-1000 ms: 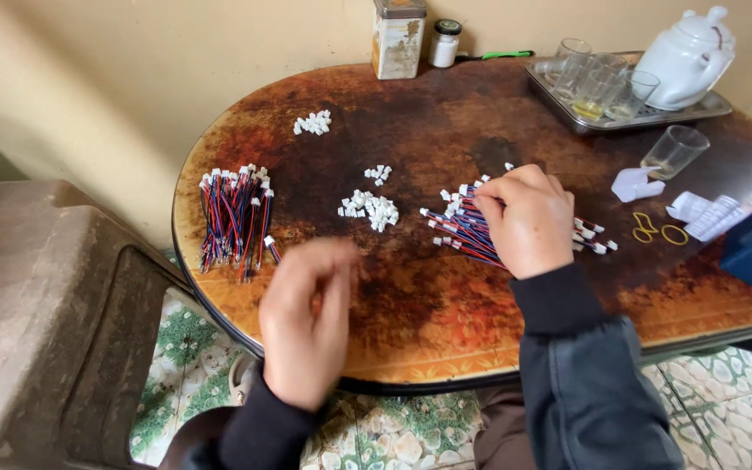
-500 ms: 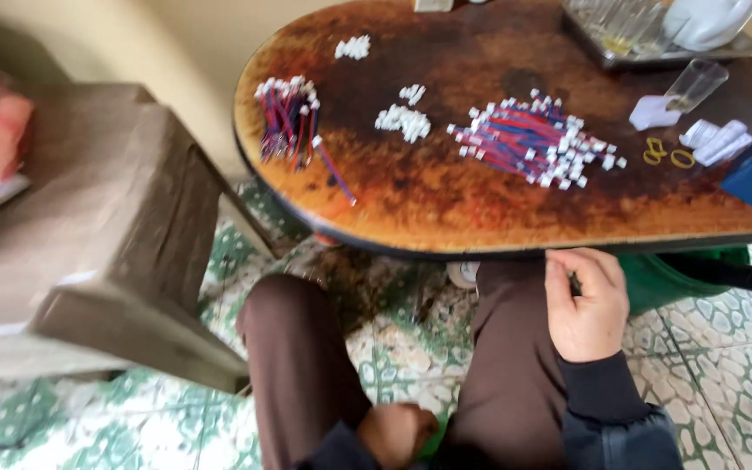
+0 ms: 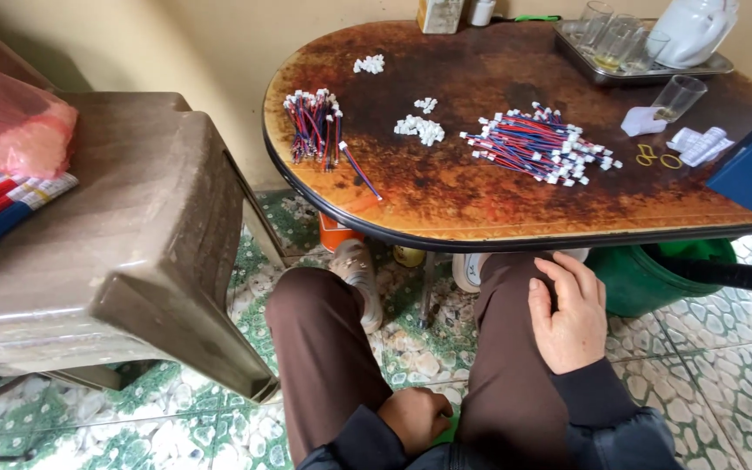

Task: Attaching small plastic connectors to the ends of electrical wires

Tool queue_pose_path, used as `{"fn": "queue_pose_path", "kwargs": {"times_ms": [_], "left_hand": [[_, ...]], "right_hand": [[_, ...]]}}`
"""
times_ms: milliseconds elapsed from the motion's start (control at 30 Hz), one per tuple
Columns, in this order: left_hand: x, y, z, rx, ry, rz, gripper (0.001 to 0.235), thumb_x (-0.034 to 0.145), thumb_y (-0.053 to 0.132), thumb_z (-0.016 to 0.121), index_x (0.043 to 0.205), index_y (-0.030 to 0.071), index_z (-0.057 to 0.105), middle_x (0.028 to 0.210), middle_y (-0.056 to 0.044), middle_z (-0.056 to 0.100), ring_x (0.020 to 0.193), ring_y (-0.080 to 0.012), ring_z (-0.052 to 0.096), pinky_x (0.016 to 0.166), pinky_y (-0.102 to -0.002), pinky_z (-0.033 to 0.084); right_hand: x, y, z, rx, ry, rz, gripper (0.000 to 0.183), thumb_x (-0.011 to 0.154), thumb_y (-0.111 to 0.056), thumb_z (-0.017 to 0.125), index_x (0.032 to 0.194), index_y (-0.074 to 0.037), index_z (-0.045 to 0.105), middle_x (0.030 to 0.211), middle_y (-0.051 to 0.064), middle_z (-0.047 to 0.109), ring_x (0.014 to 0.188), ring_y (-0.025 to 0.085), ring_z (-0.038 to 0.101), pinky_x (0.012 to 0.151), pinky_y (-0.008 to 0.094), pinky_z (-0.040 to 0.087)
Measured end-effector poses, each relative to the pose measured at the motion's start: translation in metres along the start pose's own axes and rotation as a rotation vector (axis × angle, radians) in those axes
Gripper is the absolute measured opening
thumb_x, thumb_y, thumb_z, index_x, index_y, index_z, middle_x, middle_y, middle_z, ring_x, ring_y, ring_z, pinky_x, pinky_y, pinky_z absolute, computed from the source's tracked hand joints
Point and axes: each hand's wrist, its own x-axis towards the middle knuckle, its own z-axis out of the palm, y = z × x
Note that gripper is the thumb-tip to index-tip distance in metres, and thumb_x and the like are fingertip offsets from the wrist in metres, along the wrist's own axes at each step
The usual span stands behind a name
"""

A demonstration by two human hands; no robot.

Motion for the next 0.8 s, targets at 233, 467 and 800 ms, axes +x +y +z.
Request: {"fn": "queue_pose_path", "kwargs": {"times_ms": [233, 467, 800], "left_hand": [[0.005, -0.017, 0.01, -0.009, 0.06, 0.04, 0.027, 0.086, 0.029, 0.058, 0.103, 0.011, 0.069, 0.098, -0.015, 0.069, 0.093, -0.0353, 0.063, 0.078, -0.047, 0.047], [0.019, -0.038, 0.029, 0.013, 0.048, -0.02, 0.032, 0.084, 0.032, 0.056, 0.105, 0.012, 0.07, 0.1, -0.016, 0.07, 0.094, -0.0365, 0.064, 0.076, -0.047, 0.049], [0.024, -0.028, 0.026, -0.074, 0.175, 0.091, 0.027, 0.086, 0.025, 0.057, 0.107, 0.013, 0.07, 0.103, -0.009, 0.07, 0.096, -0.0298, 0.064, 0.083, -0.039, 0.049]], "right_hand": [[0.003, -0.003, 0.003, -0.028, 0.044, -0.084, 0.024, 0.096, -0.013, 0.061, 0.118, -0.005, 0.067, 0.126, 0.014, 0.059, 0.114, 0.033, 0.057, 0.099, 0.045, 0.044], [0.002, -0.007, 0.001, 0.007, 0.002, -0.032, 0.024, 0.099, -0.012, 0.06, 0.12, -0.004, 0.067, 0.129, 0.014, 0.056, 0.116, 0.035, 0.054, 0.101, 0.047, 0.043], [0.002, -0.009, -0.011, 0.204, -0.051, 0.131, 0.025, 0.097, -0.012, 0.061, 0.121, -0.005, 0.064, 0.13, 0.013, 0.056, 0.121, 0.03, 0.051, 0.106, 0.041, 0.037]]}}
